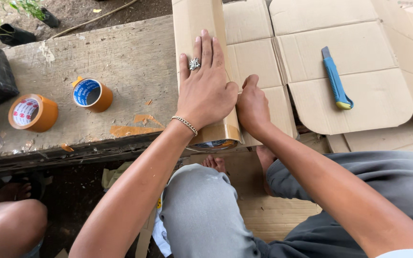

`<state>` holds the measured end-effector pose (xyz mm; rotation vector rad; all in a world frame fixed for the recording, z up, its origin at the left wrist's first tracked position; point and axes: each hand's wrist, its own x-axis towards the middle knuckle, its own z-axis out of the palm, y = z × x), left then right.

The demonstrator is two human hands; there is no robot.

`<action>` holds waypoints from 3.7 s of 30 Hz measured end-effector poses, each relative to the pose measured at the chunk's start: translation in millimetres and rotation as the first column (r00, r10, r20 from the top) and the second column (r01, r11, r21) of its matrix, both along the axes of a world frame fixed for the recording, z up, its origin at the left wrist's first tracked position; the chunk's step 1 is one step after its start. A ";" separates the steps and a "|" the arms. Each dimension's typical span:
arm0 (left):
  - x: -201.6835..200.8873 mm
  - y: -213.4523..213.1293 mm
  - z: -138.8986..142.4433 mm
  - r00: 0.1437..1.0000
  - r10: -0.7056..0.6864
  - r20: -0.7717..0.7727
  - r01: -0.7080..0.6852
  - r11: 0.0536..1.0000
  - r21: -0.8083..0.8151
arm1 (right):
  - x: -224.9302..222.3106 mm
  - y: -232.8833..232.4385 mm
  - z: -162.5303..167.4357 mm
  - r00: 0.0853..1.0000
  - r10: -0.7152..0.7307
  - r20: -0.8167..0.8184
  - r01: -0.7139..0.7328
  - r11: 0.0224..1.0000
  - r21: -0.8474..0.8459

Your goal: The person assembles a long cardboard box on a wooden table. They fold the flaps, use a utility knife to score and cut the cardboard, and secure the seams with packing tape. The person repeatedly adjusts and presses the box to ensure the folds are crisp and the tape adheres properly.

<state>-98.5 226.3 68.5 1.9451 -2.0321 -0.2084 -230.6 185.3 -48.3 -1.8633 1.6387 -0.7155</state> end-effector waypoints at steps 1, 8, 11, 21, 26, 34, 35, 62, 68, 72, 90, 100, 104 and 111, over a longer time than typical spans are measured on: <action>-2.5 -1.0 -0.3 1.000 0.006 0.000 -0.006 1.000 0.009 | -1.5 -0.5 0.0 0.999 0.032 -0.002 -0.032 0.999 -0.020; -11.2 -0.2 9.7 1.000 0.013 0.027 -0.014 0.999 0.042 | -6.3 0.2 4.5 1.000 0.023 -0.009 -0.023 0.998 0.061; -13.9 0.5 19.6 0.999 0.049 0.015 -0.051 0.991 0.123 | -12.9 4.9 9.4 0.996 0.086 0.001 -0.086 0.992 -0.097; -13.0 1.8 24.0 0.999 0.033 0.037 -0.037 0.991 0.130 | 27.0 -56.9 28.1 0.511 0.304 0.804 -0.220 0.950 -0.220; -10.0 0.7 30.1 1.000 -0.002 0.019 0.000 0.995 0.104 | 64.6 -129.3 74.4 0.366 0.097 0.926 -0.359 0.932 0.045; 5.9 -1.8 17.8 0.995 -0.080 -0.065 0.083 0.996 0.045 | 115.3 -229.5 97.5 0.571 0.367 0.734 -0.449 0.888 -0.094; 9.7 -1.1 19.7 0.990 -0.097 -0.101 0.102 0.994 0.046 | 117.4 -233.1 93.2 0.543 0.351 0.763 -0.474 0.878 -0.066; 62.9 -163.4 -21.3 0.134 0.172 -0.976 0.014 0.984 0.175 | 62.6 -233.0 -38.4 -0.057 0.074 0.996 -0.735 0.672 -0.092; 14.6 -193.9 -34.5 0.874 0.142 -0.465 -0.282 0.927 -0.248 | 22.2 -198.9 -42.9 -0.044 0.008 0.999 -0.728 0.685 -0.037; 36.3 -185.9 -42.6 0.533 0.132 -0.836 -0.185 0.982 0.037 | 21.9 -197.8 -43.2 -0.045 -0.005 0.999 -0.704 0.710 -0.028; 67.2 -72.3 -141.8 -0.003 -0.245 -0.969 -0.066 0.967 -0.245 | 71.2 -235.2 -60.5 0.529 0.435 0.729 -0.294 0.899 -0.323; 53.1 -53.0 -173.4 0.166 0.102 -0.981 -0.561 0.828 -0.009 | 41.7 -118.7 20.1 0.880 0.143 0.453 -0.142 0.989 -0.037; 48.0 -28.3 -162.9 0.136 0.082 -0.987 -0.506 0.862 0.002 | 8.0 -33.5 49.1 0.256 0.240 0.936 -0.595 0.802 -0.042; 17.2 43.5 -160.1 -0.119 -0.242 -0.963 -0.134 0.965 -0.226 | -9.5 38.6 27.4 0.396 0.388 0.832 -0.573 0.812 -0.106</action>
